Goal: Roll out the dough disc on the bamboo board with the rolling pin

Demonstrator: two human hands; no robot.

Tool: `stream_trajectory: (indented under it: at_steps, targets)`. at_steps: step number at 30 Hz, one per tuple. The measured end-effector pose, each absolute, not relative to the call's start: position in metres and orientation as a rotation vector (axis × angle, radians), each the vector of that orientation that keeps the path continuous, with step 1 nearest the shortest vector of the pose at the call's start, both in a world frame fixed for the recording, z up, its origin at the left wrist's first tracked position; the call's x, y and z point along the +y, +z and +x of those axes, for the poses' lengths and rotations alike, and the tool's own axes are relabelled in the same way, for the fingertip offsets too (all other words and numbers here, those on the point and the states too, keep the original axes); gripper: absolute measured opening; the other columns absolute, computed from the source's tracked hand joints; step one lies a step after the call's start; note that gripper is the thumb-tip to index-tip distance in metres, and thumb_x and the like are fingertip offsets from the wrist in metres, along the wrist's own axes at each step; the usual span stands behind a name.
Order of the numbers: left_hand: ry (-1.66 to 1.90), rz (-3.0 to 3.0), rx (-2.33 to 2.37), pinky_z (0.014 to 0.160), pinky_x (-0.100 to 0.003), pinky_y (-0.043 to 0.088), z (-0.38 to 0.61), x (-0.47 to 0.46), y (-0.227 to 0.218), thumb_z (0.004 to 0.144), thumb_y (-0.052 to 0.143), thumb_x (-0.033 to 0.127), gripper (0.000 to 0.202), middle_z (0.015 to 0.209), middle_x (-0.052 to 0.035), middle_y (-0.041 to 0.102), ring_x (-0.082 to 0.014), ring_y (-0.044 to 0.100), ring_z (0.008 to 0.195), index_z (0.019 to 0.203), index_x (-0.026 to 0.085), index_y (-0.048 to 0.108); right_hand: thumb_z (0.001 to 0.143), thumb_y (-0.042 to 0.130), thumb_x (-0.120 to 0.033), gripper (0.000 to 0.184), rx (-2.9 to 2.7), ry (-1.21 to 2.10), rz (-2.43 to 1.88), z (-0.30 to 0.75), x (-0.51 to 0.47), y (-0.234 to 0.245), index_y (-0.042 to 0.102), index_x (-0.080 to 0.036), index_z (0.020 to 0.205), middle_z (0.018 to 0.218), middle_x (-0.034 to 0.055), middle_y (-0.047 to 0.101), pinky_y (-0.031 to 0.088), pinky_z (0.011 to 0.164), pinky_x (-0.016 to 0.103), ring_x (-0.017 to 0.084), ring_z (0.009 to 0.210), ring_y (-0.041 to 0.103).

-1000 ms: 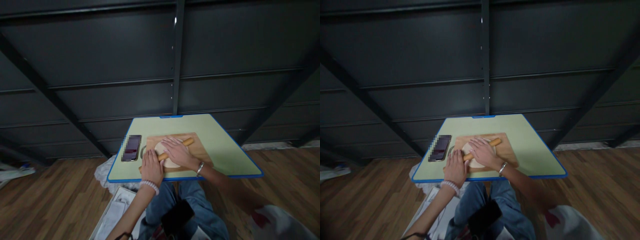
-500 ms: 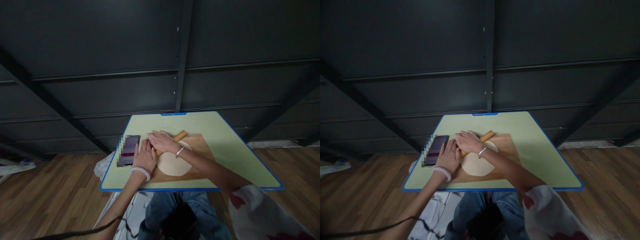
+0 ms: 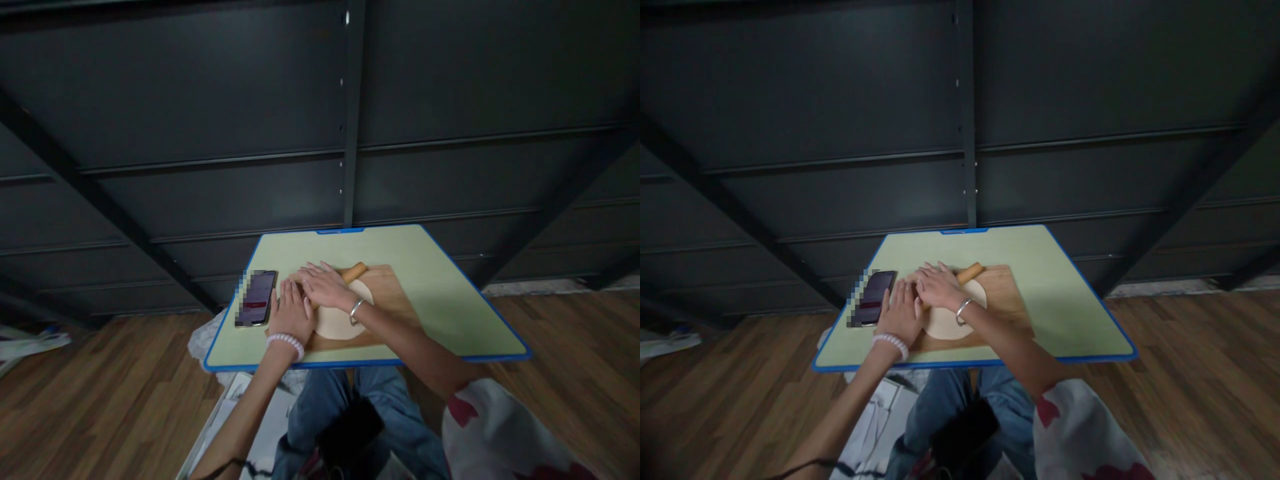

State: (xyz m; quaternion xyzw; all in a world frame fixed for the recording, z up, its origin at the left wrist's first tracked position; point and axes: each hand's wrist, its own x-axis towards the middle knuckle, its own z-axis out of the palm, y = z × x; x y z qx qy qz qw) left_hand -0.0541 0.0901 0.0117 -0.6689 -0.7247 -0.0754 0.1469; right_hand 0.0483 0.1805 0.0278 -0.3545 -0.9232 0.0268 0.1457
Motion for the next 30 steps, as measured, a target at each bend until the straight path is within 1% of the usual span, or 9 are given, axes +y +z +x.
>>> stream_trajectory:
  at_steps: [2, 6, 12, 15, 18, 20, 23, 26, 30]
  targets:
    - [-0.227, -1.932, -2.071, 0.114, -0.046, 0.021, -0.045, 0.079, 0.011, 0.092, 0.025, 0.028, 0.056, 0.142, -0.0219, 0.040, -0.0279, 0.033, 0.136, 0.136, -0.004, 0.040, 0.096, 0.030, -0.024, 0.040, -2.635, 0.030, -1.010, 0.060, 0.168, 0.026, 0.050, -0.013, 0.130, 0.137, 0.0087, 0.052, 0.022, 0.111, 0.042, 0.018, 0.133, 0.037]
    - [-0.282, -1.989, -2.005, 0.113, -0.047, 0.022, -0.032, 0.061, 0.010, 0.091, 0.031, 0.028, 0.055, 0.143, -0.0208, 0.040, -0.0295, 0.032, 0.136, 0.135, -0.002, 0.042, 0.096, 0.030, -0.025, 0.041, -2.570, -0.045, -1.021, 0.077, 0.144, 0.023, 0.052, -0.010, 0.128, 0.137, 0.0124, 0.051, 0.020, 0.112, 0.037, 0.018, 0.133, 0.037]
    - [-0.393, -2.055, -1.947, 0.112, -0.046, 0.026, -0.020, 0.030, 0.004, 0.091, 0.034, 0.029, 0.054, 0.146, -0.0178, 0.037, -0.0291, 0.031, 0.137, 0.138, 0.002, 0.040, 0.096, 0.033, -0.028, 0.043, -2.498, 0.021, -1.076, 0.102, 0.103, 0.019, 0.049, -0.010, 0.131, 0.141, 0.0134, 0.047, 0.023, 0.113, 0.041, 0.021, 0.134, 0.036]
    - [-0.419, -2.061, -1.938, 0.112, -0.047, 0.027, -0.015, 0.013, -0.002, 0.092, 0.033, 0.029, 0.054, 0.148, -0.0152, 0.034, -0.0277, 0.030, 0.138, 0.140, 0.005, 0.038, 0.095, 0.035, -0.026, 0.043, -2.492, 0.042, -1.078, 0.114, 0.079, 0.020, 0.049, -0.009, 0.132, 0.142, 0.0149, 0.045, 0.023, 0.114, 0.042, 0.022, 0.135, 0.033]
    - [-0.436, -2.048, -1.948, 0.112, -0.049, 0.026, -0.012, 0.004, -0.008, 0.092, 0.032, 0.028, 0.054, 0.148, -0.0138, 0.034, -0.0269, 0.027, 0.139, 0.142, 0.008, 0.036, 0.095, 0.034, -0.023, 0.045, -2.482, 0.062, -1.100, 0.125, 0.061, 0.021, 0.046, -0.006, 0.134, 0.142, 0.0165, 0.044, 0.026, 0.114, 0.040, 0.022, 0.135, 0.034]
    - [-0.438, -2.034, -1.967, 0.111, -0.050, 0.026, -0.011, 0.007, -0.008, 0.092, 0.031, 0.029, 0.053, 0.148, -0.0139, 0.035, -0.0266, 0.026, 0.139, 0.142, 0.010, 0.036, 0.094, 0.034, -0.022, 0.047, -2.478, 0.043, -1.098, 0.129, 0.057, 0.020, 0.043, -0.005, 0.137, 0.143, 0.0173, 0.042, 0.027, 0.113, 0.041, 0.023, 0.135, 0.033]
    - [-0.429, -2.008, -1.995, 0.111, -0.051, 0.024, -0.013, 0.024, -0.003, 0.094, 0.029, 0.033, 0.054, 0.147, -0.0155, 0.035, -0.0271, 0.028, 0.138, 0.141, 0.009, 0.036, 0.095, 0.035, -0.024, 0.047, -2.457, -0.002, -1.097, 0.131, 0.065, 0.016, 0.041, -0.007, 0.139, 0.145, 0.0149, 0.040, 0.025, 0.114, 0.042, 0.022, 0.137, 0.031]
    - [-0.376, -2.038, -1.980, 0.111, -0.052, 0.023, -0.016, 0.050, 0.005, 0.094, 0.026, 0.034, 0.055, 0.146, -0.0165, 0.037, -0.0281, 0.032, 0.137, 0.140, 0.006, 0.037, 0.096, 0.033, -0.028, 0.046, -2.436, -0.043, -1.121, 0.128, 0.085, 0.014, 0.042, -0.011, 0.138, 0.145, 0.0120, 0.041, 0.022, 0.114, 0.041, 0.021, 0.136, 0.031]
    - [-0.292, -2.137, -1.933, 0.112, -0.051, 0.021, -0.022, 0.082, 0.013, 0.095, 0.024, 0.035, 0.056, 0.144, -0.0170, 0.040, -0.0285, 0.033, 0.136, 0.139, 0.004, 0.038, 0.098, 0.029, -0.031, 0.047, -2.447, -0.072, -1.138, 0.125, 0.113, 0.018, 0.045, -0.010, 0.136, 0.144, 0.0117, 0.044, 0.020, 0.114, 0.041, 0.021, 0.136, 0.032]
